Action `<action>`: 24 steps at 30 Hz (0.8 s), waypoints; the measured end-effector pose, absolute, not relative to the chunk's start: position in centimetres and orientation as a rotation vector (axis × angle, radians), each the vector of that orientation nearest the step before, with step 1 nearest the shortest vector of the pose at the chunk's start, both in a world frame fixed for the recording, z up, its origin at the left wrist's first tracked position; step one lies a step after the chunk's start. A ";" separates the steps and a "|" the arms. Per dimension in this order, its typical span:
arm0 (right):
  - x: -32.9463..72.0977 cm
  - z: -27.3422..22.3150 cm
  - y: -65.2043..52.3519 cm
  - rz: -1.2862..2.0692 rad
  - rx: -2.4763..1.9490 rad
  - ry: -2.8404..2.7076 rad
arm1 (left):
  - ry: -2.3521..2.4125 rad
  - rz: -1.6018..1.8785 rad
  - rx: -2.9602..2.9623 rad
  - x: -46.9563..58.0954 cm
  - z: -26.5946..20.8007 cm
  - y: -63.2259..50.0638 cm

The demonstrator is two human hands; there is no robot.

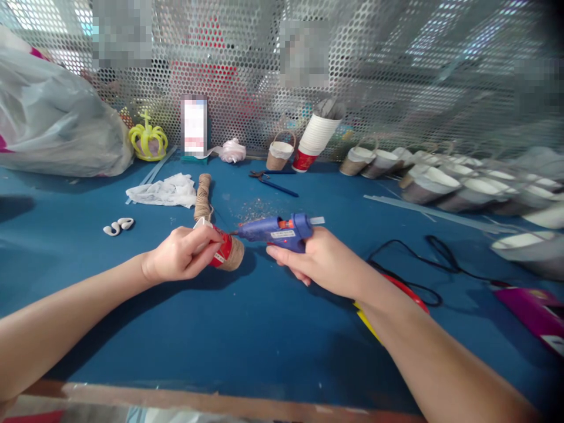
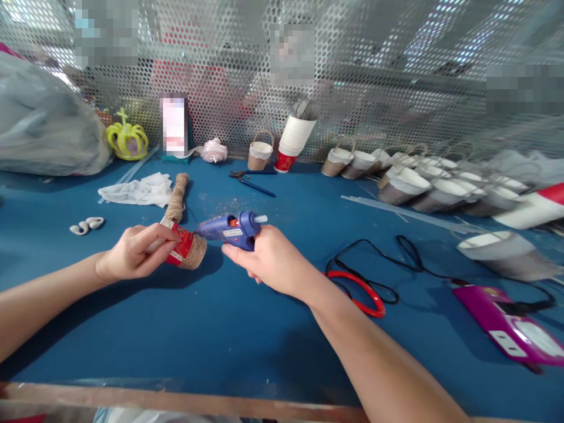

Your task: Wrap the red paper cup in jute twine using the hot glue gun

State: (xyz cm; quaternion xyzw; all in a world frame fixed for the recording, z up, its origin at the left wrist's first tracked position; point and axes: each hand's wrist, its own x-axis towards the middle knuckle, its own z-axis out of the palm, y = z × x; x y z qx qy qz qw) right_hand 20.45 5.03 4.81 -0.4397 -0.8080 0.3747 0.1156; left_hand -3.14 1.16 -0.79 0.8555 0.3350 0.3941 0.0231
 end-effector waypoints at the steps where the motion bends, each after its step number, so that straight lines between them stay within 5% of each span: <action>1: 20.5 4.9 4.9 1.100 -1.286 -2.366 | 1.051 1.223 2.640 -3.1 -0.8 1.2; 13: 20.5 5.8 3.5 0.745 -1.181 -2.481 | 1.298 1.219 2.430 -2.9 -0.6 1.1; 24: 20.5 5.7 3.1 0.816 -1.201 -2.455 | 1.327 1.242 2.397 -2.9 -0.7 1.2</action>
